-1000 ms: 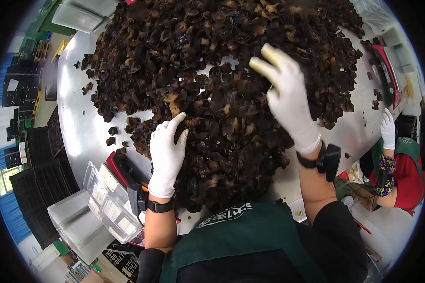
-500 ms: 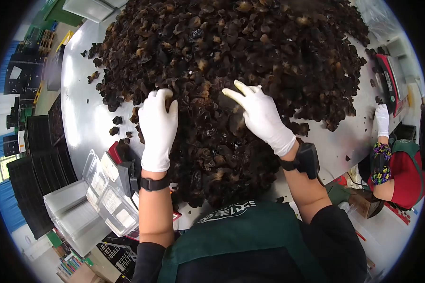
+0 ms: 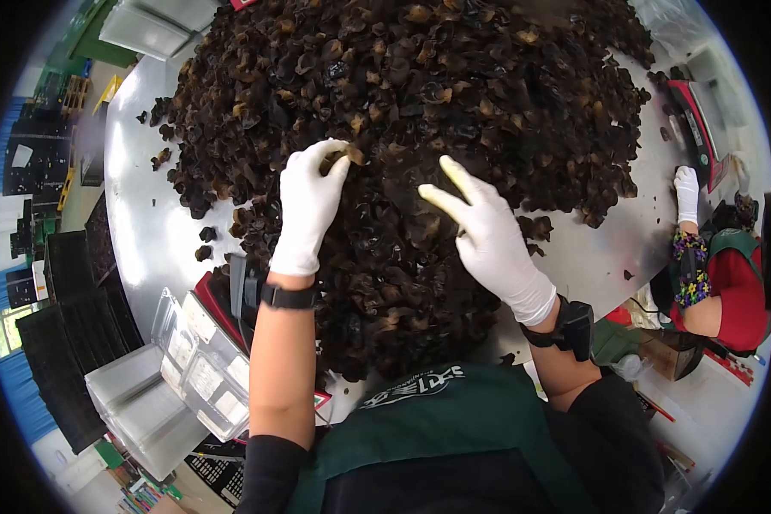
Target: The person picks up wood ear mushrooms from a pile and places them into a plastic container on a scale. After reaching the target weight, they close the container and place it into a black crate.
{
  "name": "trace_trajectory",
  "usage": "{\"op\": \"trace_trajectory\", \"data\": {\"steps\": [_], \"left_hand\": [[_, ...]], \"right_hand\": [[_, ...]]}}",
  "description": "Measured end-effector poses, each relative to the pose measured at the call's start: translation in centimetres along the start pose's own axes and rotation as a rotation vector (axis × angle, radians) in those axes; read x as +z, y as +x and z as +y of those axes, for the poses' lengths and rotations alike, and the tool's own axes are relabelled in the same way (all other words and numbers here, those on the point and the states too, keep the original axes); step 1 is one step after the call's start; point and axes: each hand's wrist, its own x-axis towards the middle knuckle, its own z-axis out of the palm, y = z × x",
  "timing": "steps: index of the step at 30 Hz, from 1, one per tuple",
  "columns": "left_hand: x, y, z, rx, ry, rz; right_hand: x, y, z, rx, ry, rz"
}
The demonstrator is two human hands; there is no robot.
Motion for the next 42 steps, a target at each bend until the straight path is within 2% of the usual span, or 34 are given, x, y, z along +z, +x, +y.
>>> {"op": "trace_trajectory", "data": {"steps": [1,2,3,5,6,8,9,14,18,21,22,23,26,30,33,34,36,37,38,41,42], "left_hand": [[-0.9,-0.7,0.7,-0.039,-0.177,0.039],[-2.0,-1.5,1.7,-0.178,-0.417,-0.014],[-2.6,-2.2,2.6,-0.239,-0.668,-0.001],[-3.6,-3.3,2.0,-0.279,-1.095,-0.212],[-3.6,-4.0,2.4,-0.303,-1.182,-0.230],[-3.5,-5.4,2.7,-0.363,-1.344,-0.311],[-3.1,-6.0,2.8,-0.378,-1.342,-0.301],[-2.6,-7.8,4.1,-0.393,-1.375,-0.375],[-2.0,-8.3,4.9,-0.416,-1.356,-0.397],[-1.9,-8.5,6.6,-0.403,-1.279,-0.382],[-1.8,-8.7,6.5,-0.368,-1.244,-0.387],[-1.6,-8.8,6.6,-0.333,-1.210,-0.395],[-1.3,-9.6,7.7,-0.375,-1.061,-0.303],[-0.8,-11.0,9.9,-0.344,-0.790,-0.288],[-0.5,-12.0,9.3,-0.293,-0.577,-0.285],[-0.7,-12.3,8.8,-0.300,-0.535,-0.288],[-1.1,-12.9,7.9,-0.312,-0.468,-0.299],[-1.4,-13.2,7.4,-0.325,-0.434,-0.300],[-1.6,-13.5,6.8,-0.353,-0.375,-0.315],[-1.5,-14.6,5.4,0.137,-0.101,-0.189],[-1.9,-15.1,5.3,0.112,-0.064,-0.253]], "right_hand": [[-0.2,-0.2,-0.1,0.011,-0.001,0.042],[-0.3,-0.4,-0.1,0.071,0.070,0.065],[-0.2,-0.5,-0.3,0.120,0.226,0.079],[0.0,-0.7,-0.7,0.210,0.534,0.107],[0.1,-0.5,-1.1,0.231,0.612,0.103],[-0.7,0.0,-2.3,0.406,0.874,-0.021],[-1.1,0.2,-2.8,0.494,1.003,-0.085],[-0.8,-0.5,-3.7,0.353,1.242,-0.101],[-0.5,-1.9,-4.0,0.374,1.336,-0.122],[-0.3,-3.1,-2.9,0.452,1.242,-0.136],[-0.2,-3.3,-2.9,0.457,1.163,-0.043],[-0.2,-3.7,-2.4,0.449,1.130,-0.049],[-0.4,-5.0,-1.2,0.448,1.071,-0.051],[-1.2,-6.7,-1.8,0.530,1.118,-0.157],[-4.6,-9.5,-1.2,0.507,0.890,-0.273],[-6.4,-10.9,-0.8,0.576,0.784,-0.327],[-8.8,-15.1,2.0,0.493,0.538,-0.429],[-9.3,-17.8,4.2,0.232,0.427,-0.450],[-11.2,-19.4,4.7,0.182,0.280,-0.549],[-13.1,-20.8,4.4,0.283,-0.021,-0.476],[-12.2,-20.6,4.7,0.303,0.004,-0.413]]}}
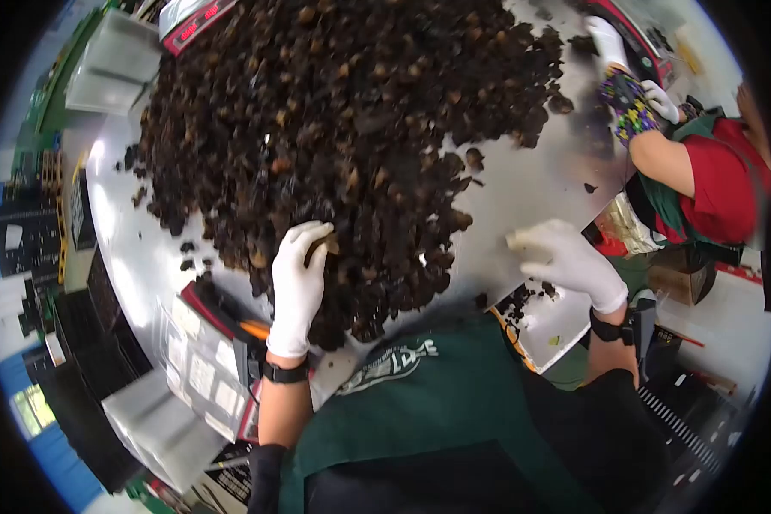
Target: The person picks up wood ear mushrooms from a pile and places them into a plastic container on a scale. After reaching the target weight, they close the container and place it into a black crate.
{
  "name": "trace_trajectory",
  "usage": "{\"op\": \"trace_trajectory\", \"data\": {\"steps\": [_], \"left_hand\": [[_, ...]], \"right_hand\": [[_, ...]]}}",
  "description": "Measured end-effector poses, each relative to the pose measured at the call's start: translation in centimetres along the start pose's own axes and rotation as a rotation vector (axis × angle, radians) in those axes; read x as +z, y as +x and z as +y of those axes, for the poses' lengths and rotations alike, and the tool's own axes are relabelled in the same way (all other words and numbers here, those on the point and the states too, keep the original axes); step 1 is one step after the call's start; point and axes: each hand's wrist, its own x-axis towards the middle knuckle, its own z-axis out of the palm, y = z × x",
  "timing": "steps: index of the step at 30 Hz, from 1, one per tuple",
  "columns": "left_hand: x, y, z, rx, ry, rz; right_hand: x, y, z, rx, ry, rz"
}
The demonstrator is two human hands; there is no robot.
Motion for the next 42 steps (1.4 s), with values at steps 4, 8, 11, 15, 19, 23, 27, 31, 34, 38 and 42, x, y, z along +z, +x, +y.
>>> {"op": "trace_trajectory", "data": {"steps": [4,8,11,15,19,23,27,31,34,38,42], "left_hand": [[-0.1,-3.4,0.4,-0.055,0.015,-0.060],[-0.9,-7.4,2.5,-0.093,0.137,0.041],[-2.4,-11.2,3.5,-0.175,0.116,0.129],[-4.4,-16.2,4.7,-0.224,0.125,0.295],[-7.6,-22.1,2.0,-0.275,0.487,0.641],[-11.6,-27.0,-2.4,-0.395,0.804,0.751],[-12.5,-29.1,-5.9,-0.415,0.683,0.556],[-10.5,-27.2,-5.1,-0.509,0.458,0.664],[-9.6,-25.5,-4.3,-0.400,0.573,0.657],[-9.3,-23.8,-3.1,-0.298,0.577,0.697],[-9.3,-23.4,-2.5,-0.324,0.486,0.757]], "right_hand": [[3.5,7.4,-5.6,-0.108,-0.005,0.215],[9.6,12.8,-12.2,-0.415,-0.012,0.173],[12.8,13.5,-15.1,-0.511,-0.270,0.086],[15.5,15.8,-14.4,-0.583,-0.412,0.189],[16.2,16.6,-13.6,-0.617,-0.295,0.172],[16.1,17.6,-13.5,-0.643,0.031,0.294],[12.1,19.3,-15.6,-0.341,0.515,0.208],[8.0,20.4,-15.6,-0.100,1.276,-0.248],[7.3,20.5,-17.2,-0.065,1.399,-0.350],[7.0,20.5,-23.3,-0.138,1.310,-0.485],[10.1,22.0,-31.2,-0.387,1.074,-0.561]]}}
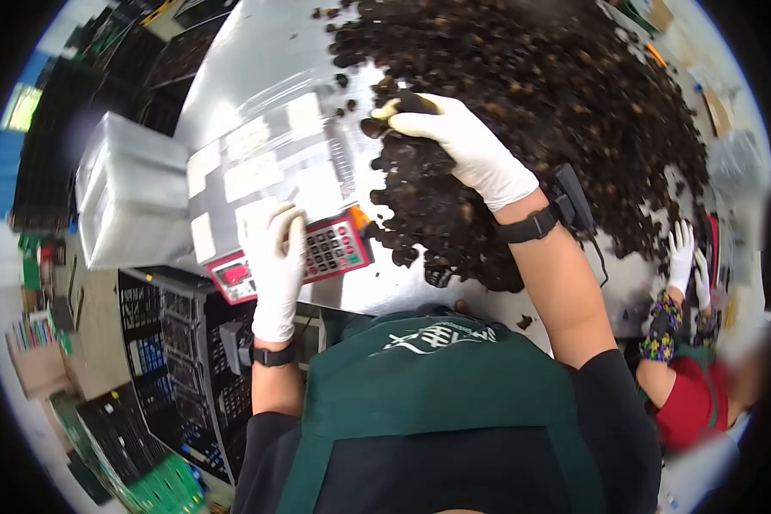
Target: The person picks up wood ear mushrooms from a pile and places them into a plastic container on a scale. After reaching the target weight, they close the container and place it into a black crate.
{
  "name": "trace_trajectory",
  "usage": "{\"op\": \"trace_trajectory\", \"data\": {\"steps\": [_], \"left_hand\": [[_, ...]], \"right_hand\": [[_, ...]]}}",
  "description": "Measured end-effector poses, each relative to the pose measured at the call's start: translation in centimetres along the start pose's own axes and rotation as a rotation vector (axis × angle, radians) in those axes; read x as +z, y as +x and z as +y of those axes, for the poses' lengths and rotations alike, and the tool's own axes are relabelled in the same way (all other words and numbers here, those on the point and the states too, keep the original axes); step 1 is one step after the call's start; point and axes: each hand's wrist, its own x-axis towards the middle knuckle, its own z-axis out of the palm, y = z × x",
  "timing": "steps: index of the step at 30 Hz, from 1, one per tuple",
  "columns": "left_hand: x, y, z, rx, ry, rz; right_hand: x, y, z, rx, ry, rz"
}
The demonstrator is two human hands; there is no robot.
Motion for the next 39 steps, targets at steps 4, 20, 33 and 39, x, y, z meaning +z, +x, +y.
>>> {"op": "trace_trajectory", "data": {"steps": [4,20,33,39], "left_hand": [[0.0,0.0,0.4,0.009,0.041,0.028],[0.7,-0.2,-0.4,-0.124,-0.048,0.043],[0.7,-0.3,-0.4,-0.111,-0.008,0.155],[0.2,-0.7,-0.4,-0.137,0.015,0.155]], "right_hand": [[6.7,5.3,0.5,-0.118,-0.481,-0.140],[-0.8,-1.7,2.6,-0.434,-1.229,0.121],[-0.5,-7.3,11.2,-0.214,-1.624,-0.098],[-3.4,-6.6,13.1,-0.414,-1.534,-0.019]]}}
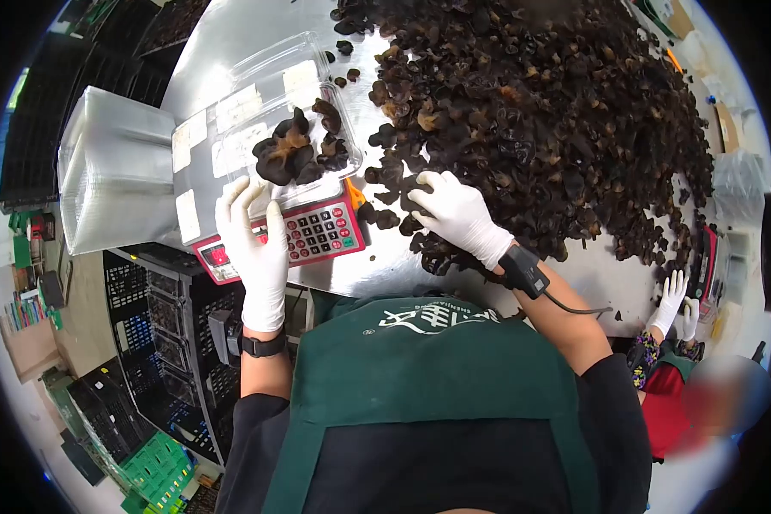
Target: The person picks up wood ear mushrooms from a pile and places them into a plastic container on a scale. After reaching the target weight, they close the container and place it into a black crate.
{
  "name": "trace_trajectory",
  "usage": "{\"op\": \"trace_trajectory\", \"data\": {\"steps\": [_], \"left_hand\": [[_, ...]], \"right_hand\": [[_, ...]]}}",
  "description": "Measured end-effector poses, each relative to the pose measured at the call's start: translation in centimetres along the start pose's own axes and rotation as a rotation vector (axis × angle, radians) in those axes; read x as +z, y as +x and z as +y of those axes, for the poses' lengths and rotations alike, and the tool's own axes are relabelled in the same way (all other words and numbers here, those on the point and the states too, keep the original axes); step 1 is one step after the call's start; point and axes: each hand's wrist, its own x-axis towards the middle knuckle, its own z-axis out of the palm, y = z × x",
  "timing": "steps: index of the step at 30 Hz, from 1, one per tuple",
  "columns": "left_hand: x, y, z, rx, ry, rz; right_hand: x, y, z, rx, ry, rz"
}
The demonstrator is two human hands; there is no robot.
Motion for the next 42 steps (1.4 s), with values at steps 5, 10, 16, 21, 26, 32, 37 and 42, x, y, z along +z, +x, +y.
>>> {"op": "trace_trajectory", "data": {"steps": [5,10,16,21,26,32,37,42], "left_hand": [[-0.6,-0.5,-0.1,-0.055,-0.040,0.014],[-1.2,-1.2,-0.1,-0.085,-0.026,0.040],[-1.0,-1.5,0.0,-0.094,-0.041,0.053],[-1.2,-1.6,-0.3,-0.095,-0.047,0.073],[-1.2,-1.0,-0.2,-0.108,-0.054,0.083],[0.2,1.3,0.3,-0.107,-0.141,0.068],[0.7,1.5,-0.8,-0.115,-0.174,-0.066],[0.2,1.7,-0.7,-0.075,-0.050,-0.141]], "right_hand": [[-1.1,1.3,1.4,0.135,0.297,0.067],[-7.6,3.6,1.7,0.676,1.212,-0.019],[-6.9,2.7,5.1,0.759,2.147,-0.141],[-7.1,5.3,4.2,0.697,2.096,-0.175],[-9.4,13.6,-2.3,0.364,1.551,-0.005],[-2.6,19.3,-9.4,-0.049,0.566,0.217],[-1.3,17.8,-8.8,-0.236,0.274,0.008],[-5.4,18.1,-7.7,-0.296,0.237,0.199]]}}
